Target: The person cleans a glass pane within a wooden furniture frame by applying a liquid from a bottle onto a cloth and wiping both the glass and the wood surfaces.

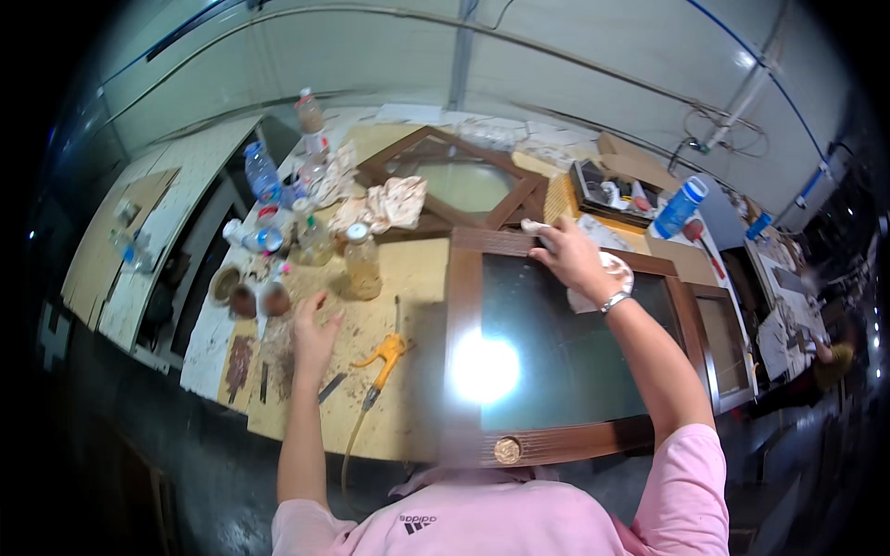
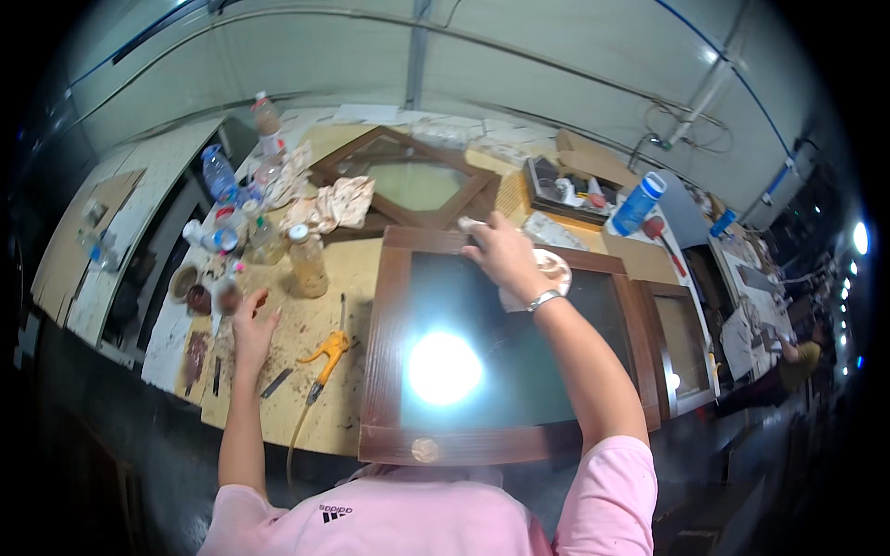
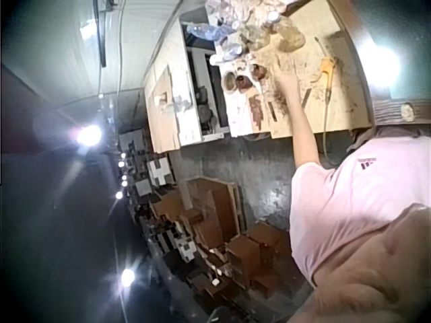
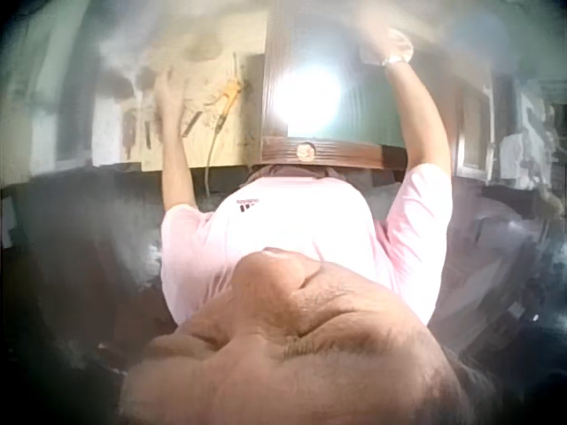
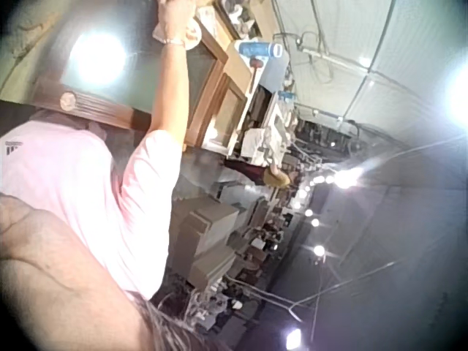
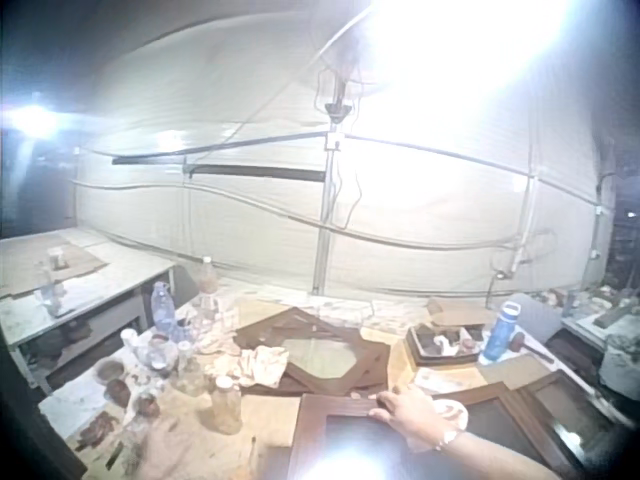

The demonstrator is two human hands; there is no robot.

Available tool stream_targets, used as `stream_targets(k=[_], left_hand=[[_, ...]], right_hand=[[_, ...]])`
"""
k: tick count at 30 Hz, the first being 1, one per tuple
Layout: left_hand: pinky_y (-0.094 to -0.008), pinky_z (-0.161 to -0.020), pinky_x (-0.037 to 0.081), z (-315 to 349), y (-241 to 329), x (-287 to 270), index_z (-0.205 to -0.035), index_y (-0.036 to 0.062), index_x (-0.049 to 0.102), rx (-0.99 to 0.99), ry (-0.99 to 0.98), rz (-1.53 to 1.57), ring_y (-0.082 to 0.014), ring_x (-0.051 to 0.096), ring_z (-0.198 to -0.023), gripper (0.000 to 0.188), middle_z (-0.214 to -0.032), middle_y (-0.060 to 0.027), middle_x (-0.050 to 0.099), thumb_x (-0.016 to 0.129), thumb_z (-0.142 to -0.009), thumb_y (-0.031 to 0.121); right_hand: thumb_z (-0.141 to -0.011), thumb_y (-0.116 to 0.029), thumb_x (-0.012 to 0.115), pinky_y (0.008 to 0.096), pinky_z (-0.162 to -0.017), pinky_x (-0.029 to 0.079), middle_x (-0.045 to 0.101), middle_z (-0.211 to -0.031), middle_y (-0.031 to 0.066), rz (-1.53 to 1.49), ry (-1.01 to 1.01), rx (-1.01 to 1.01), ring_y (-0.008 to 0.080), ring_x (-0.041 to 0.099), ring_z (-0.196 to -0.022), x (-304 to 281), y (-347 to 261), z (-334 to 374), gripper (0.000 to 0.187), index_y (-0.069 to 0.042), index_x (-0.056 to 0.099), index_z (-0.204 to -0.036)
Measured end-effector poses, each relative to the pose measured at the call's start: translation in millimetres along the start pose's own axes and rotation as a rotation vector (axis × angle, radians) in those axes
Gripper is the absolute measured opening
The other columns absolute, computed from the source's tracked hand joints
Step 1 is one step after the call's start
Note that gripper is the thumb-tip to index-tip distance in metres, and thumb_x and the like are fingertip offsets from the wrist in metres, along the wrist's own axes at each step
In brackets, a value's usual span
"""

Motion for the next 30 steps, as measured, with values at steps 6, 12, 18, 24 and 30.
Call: stream_targets(k=[6,12,18,24,30], left_hand=[[-0.0461,-0.112,0.037,-0.9,209.4,29.9,-0.143,0.0005,0.047,0.617,-0.088,0.194,-0.0343,0.047,-0.134,0.070,-0.151,-0.0210,0.043,0.072,-0.077,0.008],[-0.0301,-0.089,0.057,-66.8,180.5,60.1,-0.126,0.0031,0.063,0.192,-0.297,0.787,-0.0184,0.065,-0.107,0.045,-0.123,-0.0099,0.063,0.057,-0.084,-0.014],[-0.0480,-0.094,0.051,-104.0,147.4,148.1,-0.117,0.0100,0.068,0.633,-0.267,0.027,-0.0351,0.061,-0.116,0.032,-0.134,-0.0129,0.062,0.051,-0.093,0.021],[-0.0504,-0.083,0.053,-177.8,161.8,151.1,-0.102,0.0024,0.070,0.227,-0.135,-0.356,-0.0413,0.069,-0.093,0.026,-0.096,-0.0252,0.071,0.059,-0.091,0.023],[-0.0478,-0.077,0.052,-155.6,156.1,151.8,-0.095,0.0022,0.072,0.225,-0.375,0.024,-0.0385,0.070,-0.085,0.042,-0.089,-0.0239,0.071,0.069,-0.088,0.043]], right_hand=[[-0.100,-0.016,0.054,0.0274,-0.082,0.053,0.063,-0.104,0.0026,-1.584,-0.262,0.237,0.0089,0.059,-0.091,-23.0,-131.3,3.2,0.036,-0.004,0.059,-0.133],[-0.101,-0.030,0.052,0.0367,-0.082,0.054,0.073,-0.095,0.0174,-0.682,0.157,0.106,0.0277,0.070,-0.087,-27.2,-76.9,-20.3,0.040,0.004,0.068,-0.115],[-0.100,-0.052,0.043,0.0473,-0.085,0.054,0.073,-0.095,0.0228,-0.056,-0.220,0.268,0.0388,0.069,-0.096,43.5,-3.3,-58.1,0.061,0.001,0.074,-0.101],[-0.103,-0.049,0.037,0.0474,-0.082,0.054,0.073,-0.089,0.0222,-0.023,-0.170,0.237,0.0391,0.070,-0.089,48.0,-19.9,-48.3,0.064,-0.002,0.075,-0.082],[-0.103,-0.048,0.038,0.0474,-0.081,0.054,0.073,-0.087,0.0221,-0.029,-0.180,0.259,0.0379,0.070,-0.088,41.8,-19.0,-46.1,0.064,-0.001,0.075,-0.082]])
Point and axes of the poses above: each hand's wrist, its own z-axis away from the middle knuckle, its own x-axis out of the palm, y = z × x, the point moved 2 cm from there along -z, towards the middle knuckle
